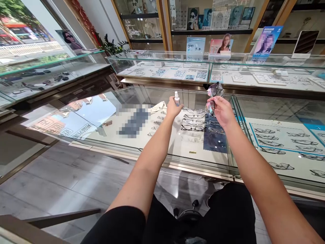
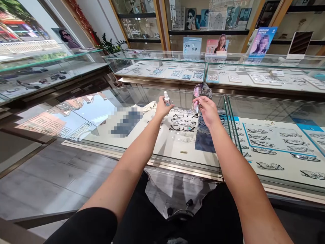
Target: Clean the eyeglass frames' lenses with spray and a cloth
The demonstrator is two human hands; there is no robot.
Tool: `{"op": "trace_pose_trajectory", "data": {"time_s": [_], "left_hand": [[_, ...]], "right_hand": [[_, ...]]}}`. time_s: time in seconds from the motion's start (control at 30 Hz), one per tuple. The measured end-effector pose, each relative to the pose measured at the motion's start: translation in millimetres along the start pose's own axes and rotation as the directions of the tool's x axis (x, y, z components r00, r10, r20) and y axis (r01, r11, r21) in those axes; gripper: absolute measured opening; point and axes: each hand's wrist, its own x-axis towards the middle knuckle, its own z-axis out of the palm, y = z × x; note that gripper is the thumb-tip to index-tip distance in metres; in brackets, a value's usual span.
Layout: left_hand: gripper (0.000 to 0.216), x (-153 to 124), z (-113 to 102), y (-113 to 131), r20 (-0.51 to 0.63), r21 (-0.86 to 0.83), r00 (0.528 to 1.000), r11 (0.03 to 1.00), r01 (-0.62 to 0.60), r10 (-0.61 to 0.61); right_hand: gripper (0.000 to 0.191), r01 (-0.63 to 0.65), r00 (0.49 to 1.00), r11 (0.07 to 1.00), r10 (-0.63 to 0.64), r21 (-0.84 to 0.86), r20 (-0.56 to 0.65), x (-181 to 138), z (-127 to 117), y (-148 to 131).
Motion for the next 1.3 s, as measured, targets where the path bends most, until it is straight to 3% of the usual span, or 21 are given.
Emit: {"op": "trace_pose_trajectory", "data": {"time_s": [0.1, 0.23, 0.37, 0.47, 0.57, 0.7, 0.83, 0.97, 1.1, 1.2, 1.3], "left_hand": [[0.075, -1.4, -7.4, 8.5, -0.196, 0.01, 0.981, 1.0, -0.011, 0.013], [0.05, 1.3, -30.2, 8.2, -0.413, 0.167, 0.909, 0.978, 0.126, -0.047], [0.042, 9.1, -50.1, -10.4, -0.39, 0.285, 0.894, 0.894, 0.346, -0.222], [0.027, 13.3, -57.1, -21.9, -0.304, 0.317, 0.902, 0.86, 0.399, -0.306], [0.011, 13.0, -61.9, -20.1, -0.331, 0.284, 0.9, 0.88, 0.381, -0.283], [0.019, 4.6, -71.6, 1.8, -0.43, 0.19, 0.887, 0.944, 0.269, -0.166], [0.017, -11.3, -90.6, 30.5, -0.459, 0.155, 0.888, 0.983, 0.094, -0.012], [0.013, -42.4, -123.3, 62.0, -0.432, 0.153, 0.882, 0.98, -0.131, 0.186], [0.01, -96.9, -159.4, 99.8, -0.306, 0.081, 0.903, 0.953, -0.292, 0.302], [0.014, -146.3, -179.0, 122.0, -0.182, -0.056, 0.93, 0.941, -0.334, 0.32], [0.018, -195.2, -189.1, 132.9, 0.005, -0.263, 0.964, 0.931, -0.254, 0.265]], "right_hand": [[0.04, 0.008, 1.0, 1.0, -0.009, 0.004, 0.013, 0.9, -2.7, 0.5], [0.039, 0.031, 0.999, 1.0, -0.031, -0.005, 0.017, 2.1, -6.7, 0.2], [0.032, 0.045, 0.999, 0.999, -0.045, 0.019, 0.019, 2.0, -7.1, -0.9], [0.033, 0.047, 0.998, 0.999, -0.048, 0.026, 0.029, 2.4, -6.3, -1.7], [0.035, 0.047, 0.998, 0.999, -0.047, 0.016, 0.033, 3.9, -7.0, -2.1], [0.035, 0.055, 0.998, 0.998, -0.056, 0.029, 0.031, 6.0, -10.0, -1.4], [0.039, 0.051, 0.998, 0.998, -0.052, 0.026, 0.024, 6.8, -11.1, 0.1], [0.044, 0.023, 1.0, 0.999, -0.023, 0.039, 0.003, 6.2, -7.3, -4.5], [0.044, 0.038, 0.999, 0.998, -0.038, 0.044, 0.005, -7.5, 6.5, -23.3], [0.04, 0.025, 0.999, 0.997, -0.027, 0.067, 0.027, -40.6, 26.1, -44.1], [0.032, -0.014, 0.999, 0.995, 0.01, 0.1, 0.039, -94.5, 50.1, -64.0]]}}
